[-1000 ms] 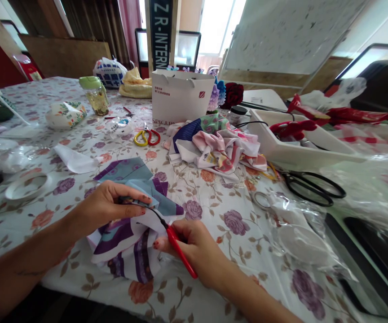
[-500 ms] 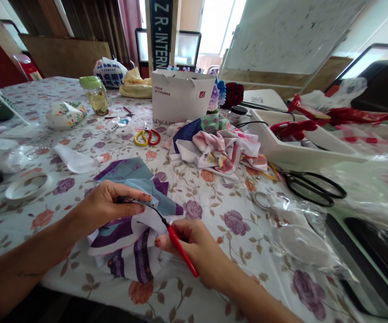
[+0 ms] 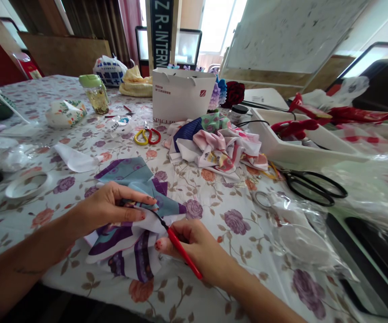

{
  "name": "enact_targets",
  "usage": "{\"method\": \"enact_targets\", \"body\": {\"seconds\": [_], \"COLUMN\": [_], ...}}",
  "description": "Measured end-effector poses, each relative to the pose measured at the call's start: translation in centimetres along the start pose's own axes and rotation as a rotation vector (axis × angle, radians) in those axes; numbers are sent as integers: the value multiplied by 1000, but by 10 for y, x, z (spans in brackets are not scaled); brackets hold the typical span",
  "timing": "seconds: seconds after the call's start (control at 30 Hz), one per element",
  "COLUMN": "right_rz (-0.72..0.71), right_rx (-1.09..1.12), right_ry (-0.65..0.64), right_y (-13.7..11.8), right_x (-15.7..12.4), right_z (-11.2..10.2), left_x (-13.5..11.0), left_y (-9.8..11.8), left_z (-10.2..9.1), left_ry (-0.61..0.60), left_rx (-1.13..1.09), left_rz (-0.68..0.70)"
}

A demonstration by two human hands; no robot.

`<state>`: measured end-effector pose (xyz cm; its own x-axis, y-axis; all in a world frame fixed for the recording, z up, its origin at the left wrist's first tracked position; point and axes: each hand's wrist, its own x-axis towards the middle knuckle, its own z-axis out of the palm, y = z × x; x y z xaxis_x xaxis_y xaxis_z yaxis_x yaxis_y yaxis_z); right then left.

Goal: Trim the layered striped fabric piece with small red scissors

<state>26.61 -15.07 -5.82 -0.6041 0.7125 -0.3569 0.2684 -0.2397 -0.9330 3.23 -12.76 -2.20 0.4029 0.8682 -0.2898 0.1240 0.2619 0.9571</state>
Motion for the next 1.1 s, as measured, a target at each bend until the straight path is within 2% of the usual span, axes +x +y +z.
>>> {"method": "enact_targets", "body": {"seconds": [0.27, 0.47, 1.1], "right_rz": [28, 23, 32], "right_rx": [-55, -51, -60], "right_ry": [4, 12, 16], "right_y": [-1, -4, 1], "right_x": [-1, -1, 1], "right_z": [0, 2, 1], "left_x": [3, 0, 4], "left_y": [-3, 0, -2], "left_z": [-4, -3, -4], "left_ry": [-57, -49, -66], "left_rx": [1, -25, -10], "left_rz": [-80, -49, -122]}}
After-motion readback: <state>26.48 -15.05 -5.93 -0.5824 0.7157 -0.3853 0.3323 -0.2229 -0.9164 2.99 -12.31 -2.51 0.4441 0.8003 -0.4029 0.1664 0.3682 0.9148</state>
